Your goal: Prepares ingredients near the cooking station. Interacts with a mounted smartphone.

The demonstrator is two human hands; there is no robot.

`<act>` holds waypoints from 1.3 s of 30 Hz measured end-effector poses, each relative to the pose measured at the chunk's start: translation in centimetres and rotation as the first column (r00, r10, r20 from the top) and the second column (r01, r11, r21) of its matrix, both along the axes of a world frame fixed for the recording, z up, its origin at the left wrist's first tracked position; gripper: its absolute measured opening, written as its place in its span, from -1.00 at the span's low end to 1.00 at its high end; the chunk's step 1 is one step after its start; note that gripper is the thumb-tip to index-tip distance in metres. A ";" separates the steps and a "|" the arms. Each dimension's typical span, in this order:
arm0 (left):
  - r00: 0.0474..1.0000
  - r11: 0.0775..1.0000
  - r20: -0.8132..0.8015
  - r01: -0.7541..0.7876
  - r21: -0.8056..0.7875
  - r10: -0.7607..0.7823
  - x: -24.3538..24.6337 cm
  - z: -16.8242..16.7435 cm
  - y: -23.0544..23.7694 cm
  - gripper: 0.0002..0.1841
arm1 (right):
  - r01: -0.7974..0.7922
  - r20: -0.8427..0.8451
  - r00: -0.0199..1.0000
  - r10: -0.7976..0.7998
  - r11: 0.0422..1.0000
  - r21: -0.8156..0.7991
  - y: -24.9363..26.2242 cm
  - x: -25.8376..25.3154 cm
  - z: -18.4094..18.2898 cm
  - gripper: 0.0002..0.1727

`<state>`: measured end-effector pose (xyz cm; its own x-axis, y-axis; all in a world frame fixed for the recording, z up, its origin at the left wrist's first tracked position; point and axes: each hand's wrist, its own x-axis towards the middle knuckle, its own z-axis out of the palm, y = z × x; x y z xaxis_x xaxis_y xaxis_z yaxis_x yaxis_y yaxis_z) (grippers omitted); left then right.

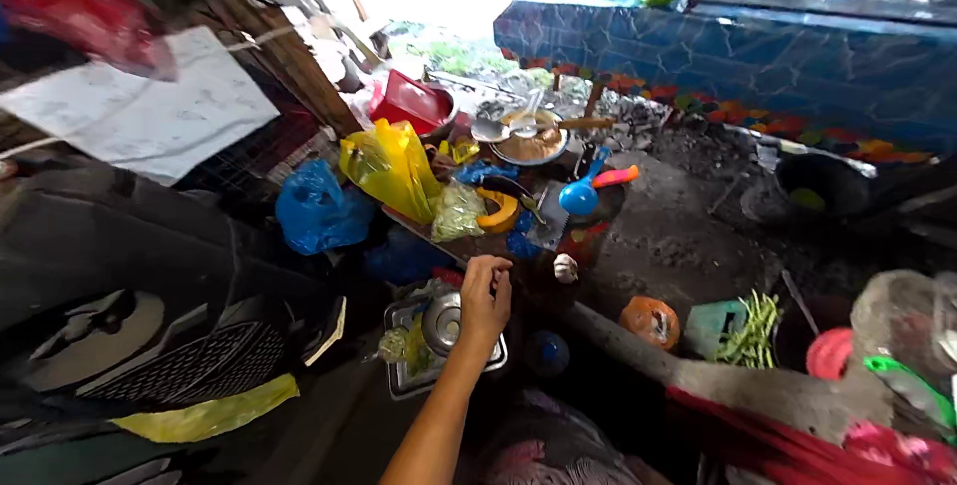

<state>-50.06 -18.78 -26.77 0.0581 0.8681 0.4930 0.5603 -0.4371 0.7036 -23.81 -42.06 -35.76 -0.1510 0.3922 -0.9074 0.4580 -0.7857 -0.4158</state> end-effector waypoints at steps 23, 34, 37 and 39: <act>0.885 0.833 -0.229 0.254 -0.492 -0.405 8.1 -6.1 3.9 -0.49 | 0.224 0.108 0.971 -0.213 0.969 -0.108 -8.5 0.3 -15.4 -0.38; 0.772 0.869 -0.465 0.220 -0.444 -0.433 9.4 -4.2 4.5 -0.66 | 0.379 0.164 0.919 -0.358 0.918 -0.118 -9.0 -1.3 -15.0 -0.40; 0.720 0.838 -0.466 0.308 -0.449 -0.514 11.3 -4.1 6.3 -0.70 | 0.346 0.144 0.932 -0.333 0.935 -0.081 -9.9 -1.2 -15.6 -0.37; 0.664 0.785 -0.466 0.320 -0.530 -0.585 12.4 -3.6 7.9 -0.65 | 0.339 0.143 0.935 -0.323 0.935 -0.101 -9.2 -1.5 -14.1 -0.37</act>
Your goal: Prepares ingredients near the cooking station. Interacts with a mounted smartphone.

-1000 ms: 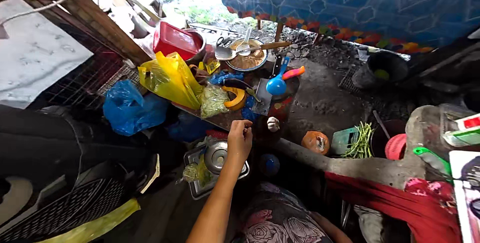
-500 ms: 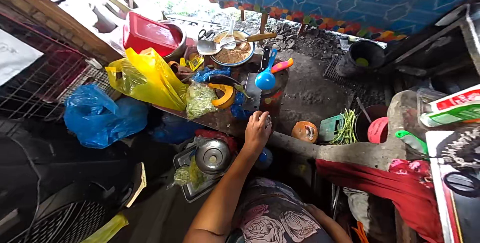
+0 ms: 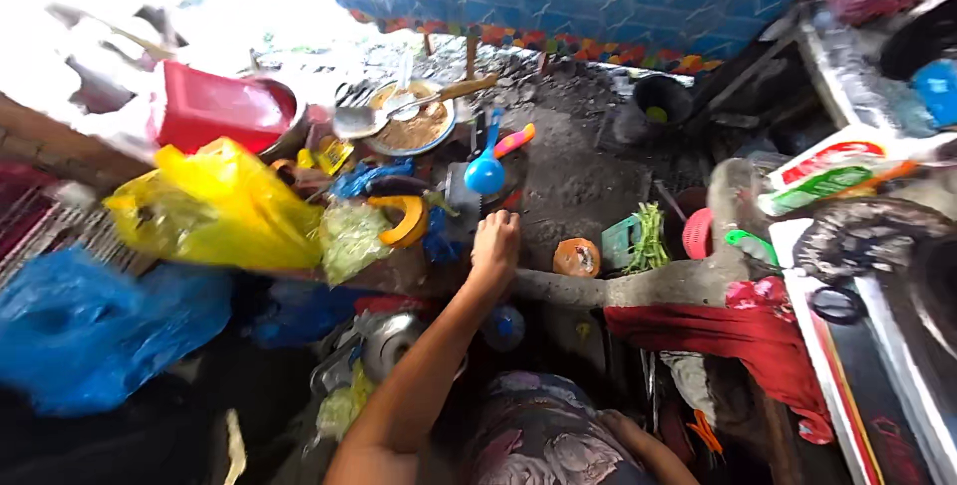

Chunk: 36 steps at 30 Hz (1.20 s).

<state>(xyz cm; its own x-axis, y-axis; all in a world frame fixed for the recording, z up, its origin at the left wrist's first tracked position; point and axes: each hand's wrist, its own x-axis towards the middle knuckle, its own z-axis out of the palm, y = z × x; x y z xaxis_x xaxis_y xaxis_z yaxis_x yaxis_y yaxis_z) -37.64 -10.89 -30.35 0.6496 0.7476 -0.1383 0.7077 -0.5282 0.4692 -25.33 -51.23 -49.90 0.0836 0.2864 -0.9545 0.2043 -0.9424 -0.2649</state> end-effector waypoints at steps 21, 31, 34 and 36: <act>0.848 0.981 -0.516 0.180 0.072 -0.118 3.6 0.0 2.8 -0.54 | 0.226 0.100 0.968 -0.230 0.973 0.049 -2.0 -1.6 0.9 -0.40; 0.924 0.985 -0.353 0.167 0.030 -0.146 4.7 2.5 1.7 -0.60 | -0.003 0.130 0.991 -0.013 0.993 0.120 2.4 3.1 2.0 -0.47; 0.970 0.986 -0.186 0.147 -0.079 -0.159 6.1 2.6 0.0 -0.61 | -0.097 0.136 0.988 0.075 0.982 0.163 5.1 5.8 1.6 -0.46; 0.977 0.979 -0.149 0.129 -0.159 -0.153 7.1 2.7 -1.5 -0.60 | -0.200 0.133 0.975 0.179 0.966 0.167 7.0 7.8 1.0 -0.46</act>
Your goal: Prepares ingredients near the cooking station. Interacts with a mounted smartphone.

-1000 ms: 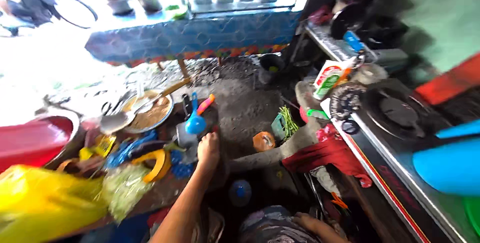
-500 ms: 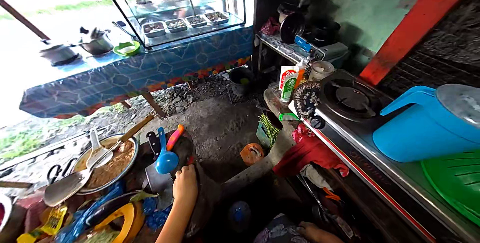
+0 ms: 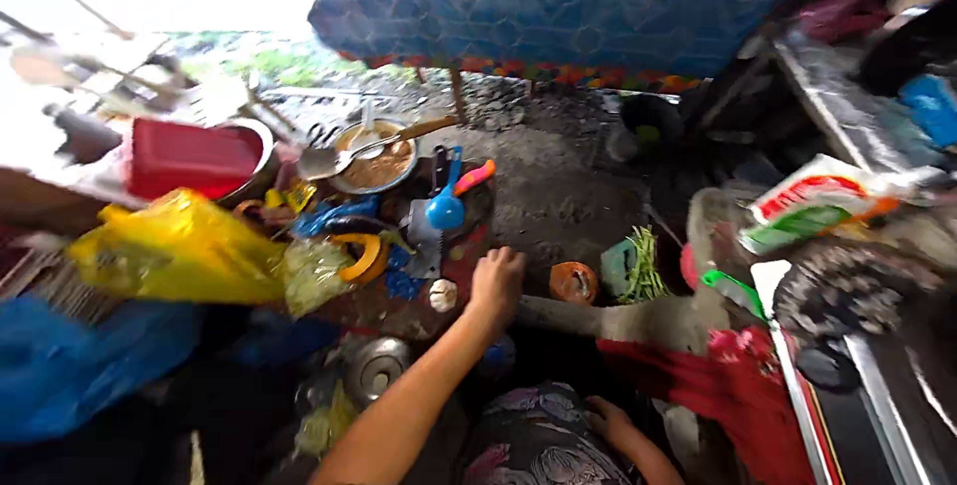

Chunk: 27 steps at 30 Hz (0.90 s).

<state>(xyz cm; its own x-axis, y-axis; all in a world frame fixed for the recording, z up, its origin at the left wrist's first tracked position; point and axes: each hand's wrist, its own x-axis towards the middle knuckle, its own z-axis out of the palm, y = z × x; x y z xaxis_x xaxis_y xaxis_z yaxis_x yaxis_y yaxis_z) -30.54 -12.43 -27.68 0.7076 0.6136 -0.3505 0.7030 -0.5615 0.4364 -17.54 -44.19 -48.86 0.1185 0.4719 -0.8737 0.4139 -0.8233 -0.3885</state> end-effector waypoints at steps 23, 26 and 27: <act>0.991 0.933 0.132 0.056 -0.355 -0.009 9.8 -3.8 -12.3 -0.67 | -0.005 -0.103 0.995 0.015 0.994 0.105 13.8 9.5 6.1 -0.57; 0.977 0.936 0.192 0.155 -0.315 -0.097 11.7 -3.0 -12.5 -0.70 | -0.304 -0.004 0.952 0.307 0.942 0.142 12.6 10.8 10.9 -0.49; 0.970 0.939 0.212 0.175 -0.295 -0.114 12.1 -2.6 -12.6 -0.71 | -0.373 0.064 0.928 0.367 0.911 0.176 12.0 10.9 12.9 -0.50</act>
<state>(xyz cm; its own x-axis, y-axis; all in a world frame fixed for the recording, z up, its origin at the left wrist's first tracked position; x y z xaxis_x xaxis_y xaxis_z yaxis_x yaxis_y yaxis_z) -18.46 -25.03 -30.29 0.8523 0.3823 -0.3571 0.5116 -0.4668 0.7213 -6.61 -32.16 -35.93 -0.0713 0.6373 -0.7673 0.6886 -0.5251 -0.5000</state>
